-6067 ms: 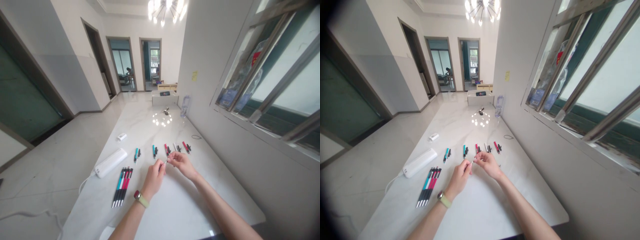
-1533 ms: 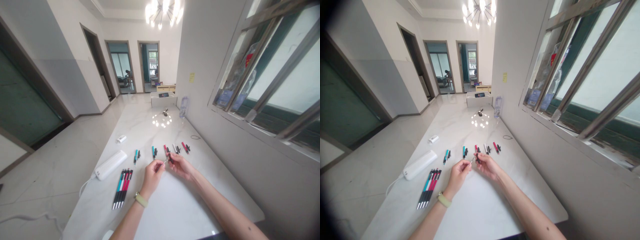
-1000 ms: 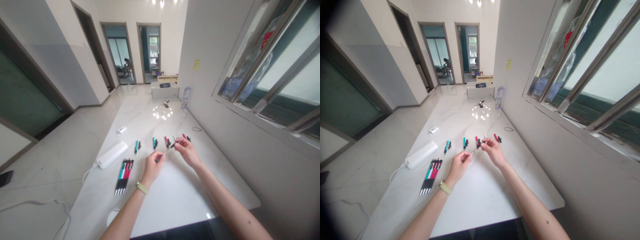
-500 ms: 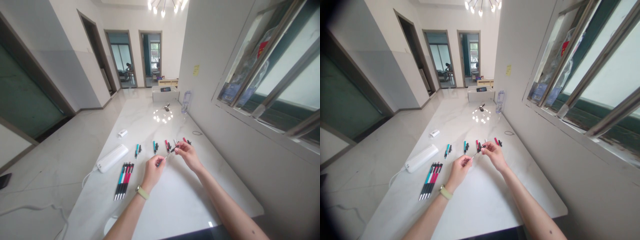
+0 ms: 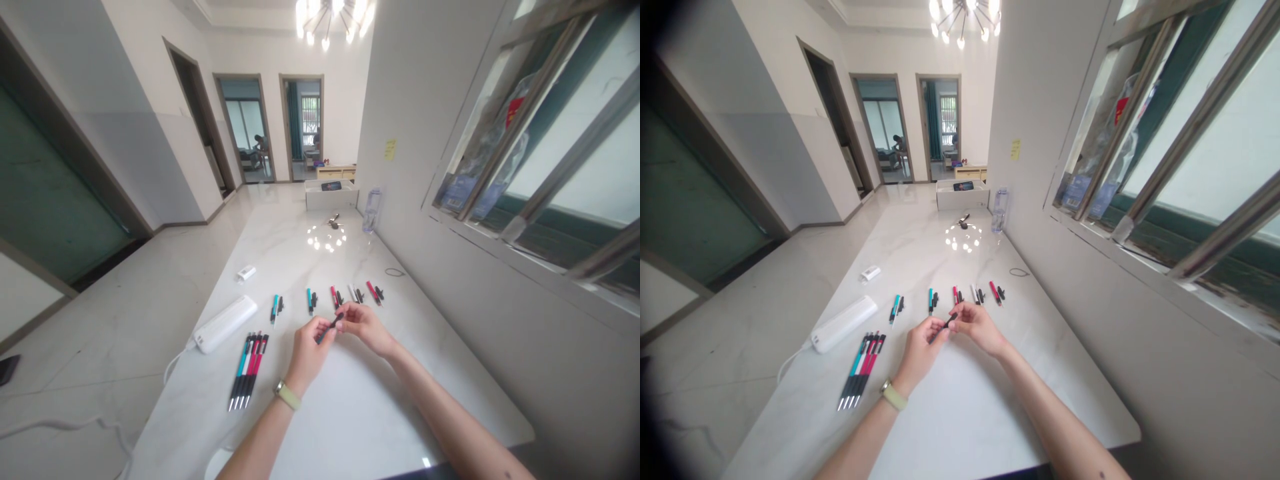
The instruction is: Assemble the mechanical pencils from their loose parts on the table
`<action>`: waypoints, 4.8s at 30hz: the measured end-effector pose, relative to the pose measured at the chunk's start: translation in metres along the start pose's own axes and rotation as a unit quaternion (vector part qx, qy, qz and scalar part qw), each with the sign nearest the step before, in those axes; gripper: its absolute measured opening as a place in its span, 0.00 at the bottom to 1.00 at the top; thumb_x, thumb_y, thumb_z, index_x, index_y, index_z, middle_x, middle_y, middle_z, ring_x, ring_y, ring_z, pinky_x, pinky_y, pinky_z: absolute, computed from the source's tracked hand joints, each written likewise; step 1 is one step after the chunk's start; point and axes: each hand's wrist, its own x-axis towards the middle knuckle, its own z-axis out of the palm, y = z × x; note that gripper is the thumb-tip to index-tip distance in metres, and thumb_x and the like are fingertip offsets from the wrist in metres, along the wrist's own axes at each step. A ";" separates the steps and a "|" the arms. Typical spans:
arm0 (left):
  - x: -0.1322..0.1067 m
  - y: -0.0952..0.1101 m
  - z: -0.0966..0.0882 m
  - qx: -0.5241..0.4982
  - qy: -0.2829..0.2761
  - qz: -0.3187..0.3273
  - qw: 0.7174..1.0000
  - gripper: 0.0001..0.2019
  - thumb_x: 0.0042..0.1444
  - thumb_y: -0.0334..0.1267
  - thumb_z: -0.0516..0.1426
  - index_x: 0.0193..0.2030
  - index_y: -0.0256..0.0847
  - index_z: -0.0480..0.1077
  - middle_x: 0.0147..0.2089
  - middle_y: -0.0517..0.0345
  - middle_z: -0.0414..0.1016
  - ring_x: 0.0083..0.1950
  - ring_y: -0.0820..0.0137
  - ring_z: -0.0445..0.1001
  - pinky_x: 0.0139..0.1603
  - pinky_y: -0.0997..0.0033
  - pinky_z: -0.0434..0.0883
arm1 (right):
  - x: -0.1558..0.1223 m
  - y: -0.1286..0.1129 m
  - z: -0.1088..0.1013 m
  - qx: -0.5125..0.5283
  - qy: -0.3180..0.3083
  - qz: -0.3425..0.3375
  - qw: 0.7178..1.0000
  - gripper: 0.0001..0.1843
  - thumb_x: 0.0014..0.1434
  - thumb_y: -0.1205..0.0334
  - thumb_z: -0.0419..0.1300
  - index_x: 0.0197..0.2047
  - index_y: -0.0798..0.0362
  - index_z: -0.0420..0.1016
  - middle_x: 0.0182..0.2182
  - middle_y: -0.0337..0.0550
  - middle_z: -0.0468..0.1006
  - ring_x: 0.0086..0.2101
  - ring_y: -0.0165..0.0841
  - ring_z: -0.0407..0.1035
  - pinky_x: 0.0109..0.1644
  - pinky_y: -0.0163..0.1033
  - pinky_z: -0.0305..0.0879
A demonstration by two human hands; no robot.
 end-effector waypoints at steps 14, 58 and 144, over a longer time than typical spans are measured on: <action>0.005 -0.005 0.003 -0.141 -0.004 -0.071 0.987 0.14 0.55 0.47 0.60 0.36 0.36 0.70 0.31 0.52 0.78 0.32 0.68 0.76 0.31 0.72 0.69 | 0.000 0.003 0.012 0.095 -0.043 0.040 0.994 0.12 0.50 0.58 0.70 0.30 0.55 0.73 0.25 0.39 0.75 0.29 0.32 0.70 0.39 0.39 0.65; 0.001 -0.002 0.005 -0.276 -0.049 -0.182 0.942 0.17 0.51 0.46 0.64 0.41 0.34 0.74 0.33 0.52 0.76 0.31 0.72 0.72 0.28 0.77 0.63 | -0.002 -0.004 0.015 0.024 0.041 0.018 0.999 0.17 0.58 0.48 0.62 0.32 0.53 0.67 0.15 0.26 0.54 0.17 0.22 0.42 0.19 0.32 0.38; -0.004 0.011 0.000 -0.348 -0.187 -0.243 0.886 0.20 0.55 0.51 0.61 0.42 0.33 0.75 0.32 0.49 0.76 0.31 0.69 0.72 0.33 0.72 0.63 | -0.004 -0.016 0.008 0.098 0.057 0.038 0.993 0.18 0.52 0.49 0.67 0.39 0.54 0.72 0.33 0.42 0.78 0.16 0.19 0.43 0.20 0.32 0.34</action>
